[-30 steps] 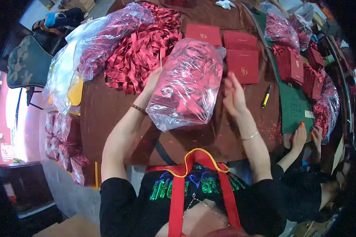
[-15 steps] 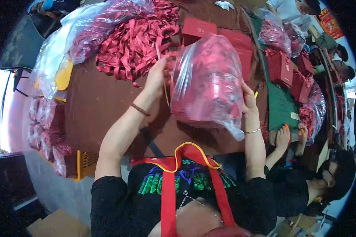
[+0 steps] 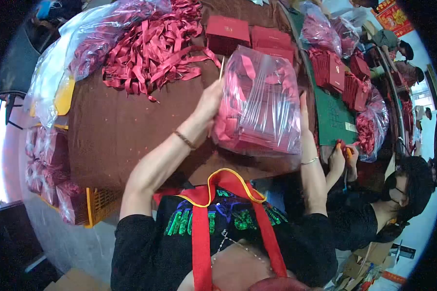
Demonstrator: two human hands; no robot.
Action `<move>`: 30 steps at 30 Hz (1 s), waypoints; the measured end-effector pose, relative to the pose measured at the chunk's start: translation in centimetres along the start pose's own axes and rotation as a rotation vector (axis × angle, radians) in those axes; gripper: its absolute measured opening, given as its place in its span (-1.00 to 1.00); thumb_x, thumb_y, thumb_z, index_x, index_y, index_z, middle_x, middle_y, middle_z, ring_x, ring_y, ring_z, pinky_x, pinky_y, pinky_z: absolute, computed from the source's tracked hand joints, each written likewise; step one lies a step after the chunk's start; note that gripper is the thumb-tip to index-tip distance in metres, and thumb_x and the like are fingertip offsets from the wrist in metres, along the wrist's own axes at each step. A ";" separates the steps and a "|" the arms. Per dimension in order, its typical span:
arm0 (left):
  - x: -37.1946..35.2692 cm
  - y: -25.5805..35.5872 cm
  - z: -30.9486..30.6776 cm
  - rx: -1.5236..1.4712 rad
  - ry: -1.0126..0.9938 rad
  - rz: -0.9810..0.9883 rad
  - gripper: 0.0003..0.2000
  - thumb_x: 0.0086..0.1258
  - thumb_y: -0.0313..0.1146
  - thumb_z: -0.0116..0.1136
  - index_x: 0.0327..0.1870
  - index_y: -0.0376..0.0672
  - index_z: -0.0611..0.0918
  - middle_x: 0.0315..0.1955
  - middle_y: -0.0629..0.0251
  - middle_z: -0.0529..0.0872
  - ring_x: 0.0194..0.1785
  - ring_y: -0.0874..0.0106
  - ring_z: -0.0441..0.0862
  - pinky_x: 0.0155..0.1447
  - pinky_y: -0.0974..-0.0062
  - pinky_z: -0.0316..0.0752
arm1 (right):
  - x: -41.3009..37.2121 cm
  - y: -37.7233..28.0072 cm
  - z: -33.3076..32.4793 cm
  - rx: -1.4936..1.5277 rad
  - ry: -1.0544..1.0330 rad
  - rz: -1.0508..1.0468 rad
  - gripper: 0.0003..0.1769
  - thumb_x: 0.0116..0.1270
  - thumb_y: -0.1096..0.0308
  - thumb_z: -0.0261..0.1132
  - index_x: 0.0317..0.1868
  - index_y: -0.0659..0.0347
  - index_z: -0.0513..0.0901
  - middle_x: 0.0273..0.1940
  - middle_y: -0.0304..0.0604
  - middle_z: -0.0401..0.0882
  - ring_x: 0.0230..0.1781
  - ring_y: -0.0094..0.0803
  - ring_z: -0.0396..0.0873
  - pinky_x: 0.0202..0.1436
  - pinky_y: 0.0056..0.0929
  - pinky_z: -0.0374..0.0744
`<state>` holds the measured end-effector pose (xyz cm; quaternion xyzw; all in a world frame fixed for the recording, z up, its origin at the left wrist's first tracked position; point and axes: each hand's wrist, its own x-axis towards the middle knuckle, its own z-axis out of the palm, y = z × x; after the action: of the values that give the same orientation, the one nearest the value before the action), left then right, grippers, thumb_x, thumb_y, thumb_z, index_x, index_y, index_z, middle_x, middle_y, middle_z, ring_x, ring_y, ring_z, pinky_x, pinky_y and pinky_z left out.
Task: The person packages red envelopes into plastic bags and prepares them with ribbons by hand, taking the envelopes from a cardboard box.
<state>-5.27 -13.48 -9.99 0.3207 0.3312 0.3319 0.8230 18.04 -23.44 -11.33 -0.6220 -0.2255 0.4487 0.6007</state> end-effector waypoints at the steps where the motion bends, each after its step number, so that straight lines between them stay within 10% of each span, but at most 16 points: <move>1: -0.2 0.4 -0.7 0.105 -0.025 0.098 -0.62 0.41 -0.16 -0.10 0.10 -0.24 0.47 -0.10 0.39 0.60 -0.08 0.55 0.51 0.03 0.57 0.40 | 2.1 3.2 -1.7 0.108 -0.101 0.125 -0.22 0.30 -0.28 -0.18 0.32 0.14 0.16 0.23 -0.06 0.24 0.12 -0.22 0.37 0.19 -0.18 0.36; 4: -1.6 3.5 -2.0 0.382 -0.016 0.301 -0.65 0.40 -0.19 -0.10 0.03 -0.24 0.53 -0.15 0.35 0.61 -0.10 0.55 0.51 0.00 0.57 0.39 | 1.6 5.4 2.7 0.533 -0.488 0.117 -0.07 0.21 -0.41 -0.21 0.34 0.17 0.08 0.26 0.03 0.18 0.12 -0.10 0.37 0.24 -0.08 0.33; 6: -2.1 6.6 -2.5 0.796 0.029 0.534 -0.66 0.38 -0.18 -0.11 -0.04 -0.23 0.57 -0.23 0.17 0.62 -0.11 0.40 0.52 0.02 0.47 0.38 | -3.2 0.5 9.5 0.691 -0.343 0.333 -0.10 0.23 -0.38 -0.22 0.35 0.17 0.05 0.25 -0.02 0.20 0.12 -0.17 0.37 0.26 -0.09 0.32; 8: -3.9 10.7 -1.4 1.318 0.096 0.737 -0.65 0.36 -0.13 -0.13 -0.07 -0.16 0.59 -0.26 0.05 0.59 -0.08 0.17 0.48 0.05 0.30 0.37 | 5.8 12.4 9.2 0.712 -0.402 0.496 -0.17 0.30 -0.30 -0.21 0.33 0.20 0.10 0.20 -0.07 0.28 0.13 -0.28 0.36 0.27 -0.19 0.31; 11: -5.5 14.0 0.6 1.705 0.133 0.877 -0.65 0.35 -0.09 -0.15 -0.13 -0.11 0.62 -0.22 0.02 0.56 -0.04 0.03 0.42 0.05 0.18 0.36 | 9.6 19.9 13.0 0.560 -0.423 -0.001 -0.29 0.36 -0.18 -0.17 0.29 0.19 0.21 0.14 -0.15 0.36 0.12 -0.42 0.35 0.25 -0.35 0.32; 12: -5.3 13.9 0.5 1.725 0.127 0.872 -0.65 0.35 -0.09 -0.15 -0.13 -0.11 0.62 -0.22 0.02 0.56 -0.04 0.03 0.42 0.05 0.18 0.36 | 1.1 9.0 14.1 0.192 -0.253 -0.126 -0.42 0.38 -0.01 -0.04 0.25 0.20 0.28 0.11 -0.18 0.40 0.10 -0.47 0.34 0.19 -0.45 0.33; 15: -3.5 11.6 -1.0 2.039 -0.103 0.614 -0.68 0.37 -0.13 -0.18 -0.14 -0.09 0.60 -0.22 0.01 0.56 -0.07 0.06 0.44 -0.02 0.14 0.41 | 2.6 7.7 12.7 -0.237 -0.177 -0.351 -0.60 0.33 0.30 0.08 0.12 0.33 0.40 0.02 -0.16 0.48 0.01 -0.49 0.40 0.09 -0.52 0.36; 18: -3.4 10.1 0.2 2.057 0.048 0.758 -0.70 0.34 -0.11 -0.12 -0.22 -0.13 0.58 -0.31 0.02 0.58 -0.17 0.05 0.50 -0.09 0.12 0.45 | 3.8 6.0 12.4 -0.174 -0.091 -0.458 -0.68 0.35 0.32 0.09 0.04 0.31 0.47 -0.01 -0.20 0.50 0.00 -0.52 0.40 0.03 -0.53 0.39; 20: -1.9 12.0 -1.6 2.047 -0.275 0.879 -0.74 0.34 -0.15 -0.11 -0.23 -0.10 0.57 -0.37 0.00 0.58 -0.22 0.08 0.53 -0.14 0.15 0.46 | 3.1 2.3 12.6 0.066 -0.064 -0.310 -0.64 0.36 0.25 0.09 0.08 0.25 0.46 -0.01 -0.21 0.48 0.02 -0.50 0.40 0.07 -0.54 0.36; 21: -2.6 13.4 -0.9 1.826 -0.194 0.577 -0.76 0.33 -0.20 -0.11 -0.23 -0.12 0.57 -0.41 0.00 0.59 -0.26 0.11 0.57 -0.18 0.17 0.47 | 3.0 0.9 13.1 0.072 -0.063 -0.308 -0.64 0.36 0.25 0.09 0.08 0.25 0.46 -0.01 -0.21 0.48 0.02 -0.50 0.40 0.07 -0.54 0.36; 24: -3.9 17.8 -0.5 2.094 0.029 0.958 -0.77 0.32 -0.18 -0.08 -0.22 -0.12 0.54 -0.47 0.10 0.63 -0.35 0.08 0.59 -0.30 0.19 0.48 | 3.6 -0.5 14.9 -0.018 -0.167 -0.568 -0.55 0.29 0.18 0.17 0.12 0.21 0.43 0.01 -0.16 0.45 0.07 -0.42 0.38 0.15 -0.47 0.31; 27: -4.9 18.8 0.4 2.278 -0.012 0.900 -0.77 0.31 -0.19 -0.06 -0.14 -0.09 0.51 -0.50 0.11 0.63 -0.38 0.08 0.60 -0.33 0.21 0.49 | 2.4 -1.2 16.2 -0.693 -0.123 -0.835 -0.38 0.07 0.09 0.31 0.13 0.17 0.42 0.19 0.00 0.24 0.26 -0.18 0.16 0.29 -0.27 0.17; 30: -4.5 18.9 1.2 2.290 -0.042 0.702 -0.75 0.29 -0.21 -0.04 -0.07 -0.07 0.47 -0.50 0.09 0.63 -0.38 0.10 0.61 -0.34 0.22 0.49 | 2.9 -0.1 16.6 -0.506 -0.167 -0.773 -0.37 0.07 0.07 0.30 0.14 0.14 0.42 0.26 0.02 0.10 0.29 -0.15 0.09 0.32 -0.28 0.12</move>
<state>-13.17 -6.41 6.27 0.9452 0.3153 0.0456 -0.0710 5.74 -11.98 -9.99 -0.5812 -0.5904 0.1715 0.5332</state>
